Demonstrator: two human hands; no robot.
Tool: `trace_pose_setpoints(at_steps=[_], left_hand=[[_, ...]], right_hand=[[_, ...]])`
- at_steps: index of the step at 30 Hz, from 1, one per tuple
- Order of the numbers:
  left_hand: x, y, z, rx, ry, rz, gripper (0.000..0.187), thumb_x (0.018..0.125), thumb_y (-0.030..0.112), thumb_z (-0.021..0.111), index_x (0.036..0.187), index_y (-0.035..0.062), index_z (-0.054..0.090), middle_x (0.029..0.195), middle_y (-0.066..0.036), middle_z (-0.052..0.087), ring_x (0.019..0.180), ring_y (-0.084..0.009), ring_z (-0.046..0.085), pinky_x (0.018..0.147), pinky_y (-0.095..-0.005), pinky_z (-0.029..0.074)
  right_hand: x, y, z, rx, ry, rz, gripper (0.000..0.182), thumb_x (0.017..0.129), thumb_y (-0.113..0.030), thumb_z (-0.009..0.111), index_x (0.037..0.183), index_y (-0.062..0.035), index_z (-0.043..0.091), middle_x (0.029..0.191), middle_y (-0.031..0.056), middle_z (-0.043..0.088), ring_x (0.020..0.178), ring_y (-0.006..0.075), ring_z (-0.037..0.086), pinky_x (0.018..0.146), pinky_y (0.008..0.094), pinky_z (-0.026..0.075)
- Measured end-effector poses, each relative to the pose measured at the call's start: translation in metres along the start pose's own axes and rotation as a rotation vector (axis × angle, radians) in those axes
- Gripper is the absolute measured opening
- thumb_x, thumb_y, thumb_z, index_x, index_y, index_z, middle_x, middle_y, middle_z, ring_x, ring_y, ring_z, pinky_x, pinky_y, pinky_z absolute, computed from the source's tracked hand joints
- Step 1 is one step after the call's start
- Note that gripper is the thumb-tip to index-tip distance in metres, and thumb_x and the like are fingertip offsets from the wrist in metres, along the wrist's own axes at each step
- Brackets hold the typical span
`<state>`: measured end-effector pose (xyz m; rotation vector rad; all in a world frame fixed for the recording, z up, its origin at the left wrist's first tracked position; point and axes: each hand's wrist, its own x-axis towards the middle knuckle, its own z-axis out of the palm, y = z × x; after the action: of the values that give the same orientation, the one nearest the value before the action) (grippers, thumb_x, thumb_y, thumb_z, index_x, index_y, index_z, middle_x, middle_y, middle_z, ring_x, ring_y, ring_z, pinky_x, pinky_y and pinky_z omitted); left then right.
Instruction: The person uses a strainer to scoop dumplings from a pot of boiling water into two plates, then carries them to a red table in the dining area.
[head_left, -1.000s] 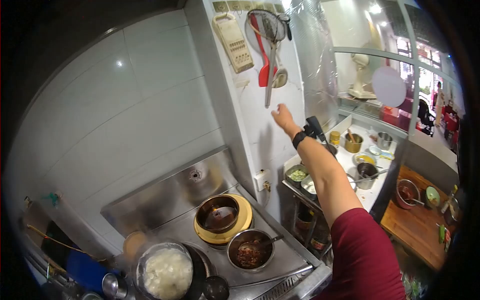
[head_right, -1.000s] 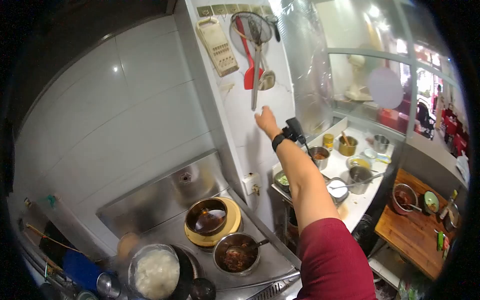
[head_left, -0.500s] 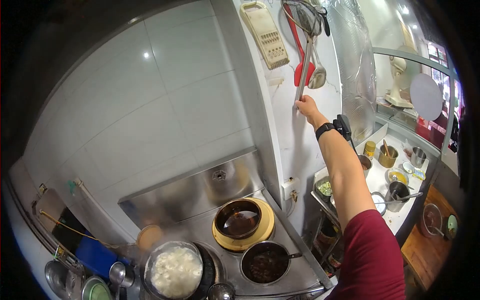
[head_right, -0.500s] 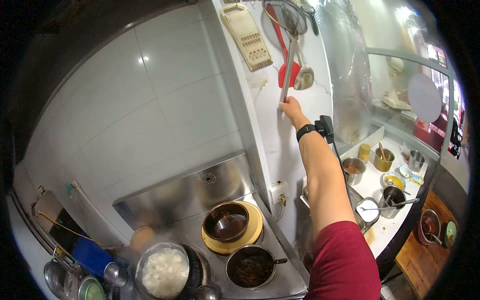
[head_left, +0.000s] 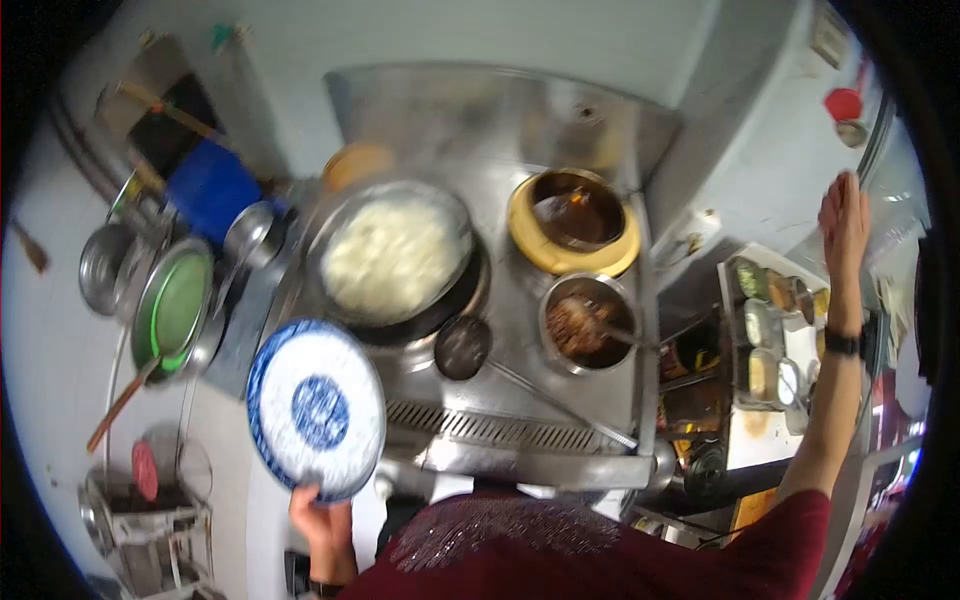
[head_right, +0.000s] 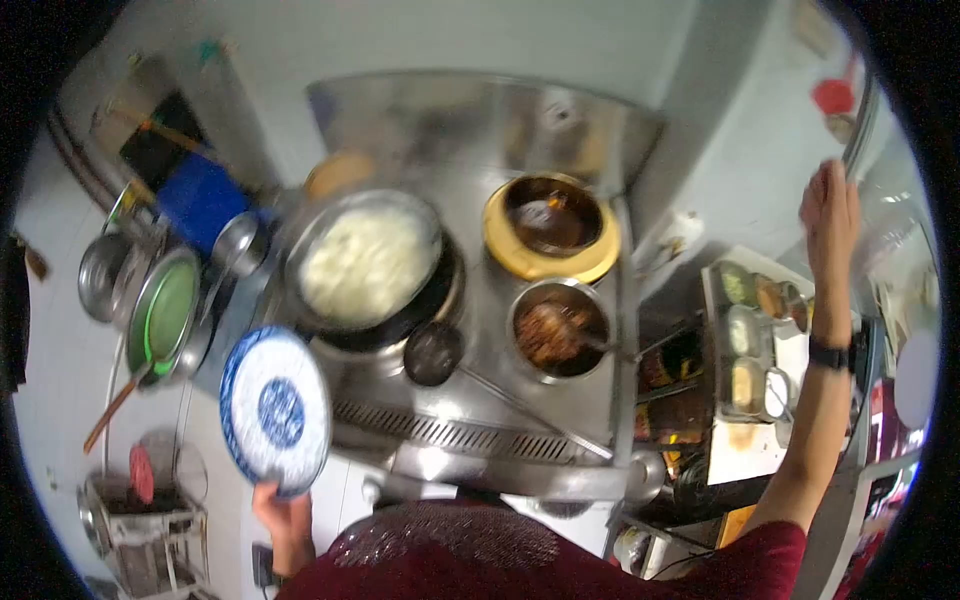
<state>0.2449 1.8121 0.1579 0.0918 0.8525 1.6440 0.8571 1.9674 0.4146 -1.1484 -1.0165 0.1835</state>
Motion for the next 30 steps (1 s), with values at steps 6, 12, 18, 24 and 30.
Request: trace_pose_setpoints(at_steps=[6,12,18,24,30], left_hand=[[0.036,0.078,-0.022,-0.027,-0.093,-0.070,0.063,0.059,0.009,0.047,0.121,0.0034,0.038,0.119,-0.011,0.045,0.111,-0.0278,0.042,0.097,-0.0428,0.030],[0.074,0.141,-0.086,-0.006,-0.171,-0.062,0.059,0.062,0.010,0.045,0.121,0.0022,0.037,0.117,-0.013,0.046,0.110,-0.0289,0.043,0.095,-0.0424,0.031],[0.112,0.195,-0.149,0.039,-0.155,-0.082,0.055,0.064,0.012,0.048,0.118,0.0036,0.040,0.113,-0.013,0.049,0.106,-0.0273,0.047,0.091,-0.0421,0.037],[0.132,0.208,-0.169,-0.023,-0.101,-0.107,0.054,0.065,0.011,0.049,0.117,0.0032,0.041,0.114,-0.012,0.049,0.105,-0.0265,0.048,0.091,-0.0387,0.038],[0.137,0.203,-0.167,-0.085,-0.104,-0.104,0.055,0.064,0.011,0.047,0.119,0.0042,0.040,0.116,-0.010,0.048,0.108,-0.0256,0.045,0.094,-0.0395,0.033]], right_hand=[[-0.216,-0.051,0.162,-0.396,-0.418,0.500,0.034,0.085,-0.020,0.047,0.118,-0.0095,0.041,0.055,-0.0076,0.035,0.040,0.0015,0.032,0.033,0.0165,0.024],[-0.286,0.022,0.241,-0.992,-0.847,-0.002,0.042,0.085,-0.014,0.043,0.124,-0.0039,0.030,0.093,0.0283,0.053,0.087,0.0396,0.053,0.074,0.0411,0.041],[-0.307,0.058,0.290,-1.314,-0.904,0.097,0.047,0.084,-0.010,0.038,0.128,-0.0052,0.023,0.097,0.0285,0.051,0.089,0.0403,0.051,0.077,0.0435,0.040],[-0.314,0.073,0.307,-1.341,-0.878,0.157,0.047,0.084,-0.011,0.036,0.128,-0.0035,0.022,0.100,0.0304,0.049,0.093,0.0400,0.050,0.080,0.0429,0.039],[-0.318,0.099,0.298,-1.289,-0.965,0.206,0.047,0.083,-0.011,0.038,0.126,0.0016,0.024,0.102,0.0293,0.050,0.094,0.0400,0.050,0.079,0.0425,0.040]])
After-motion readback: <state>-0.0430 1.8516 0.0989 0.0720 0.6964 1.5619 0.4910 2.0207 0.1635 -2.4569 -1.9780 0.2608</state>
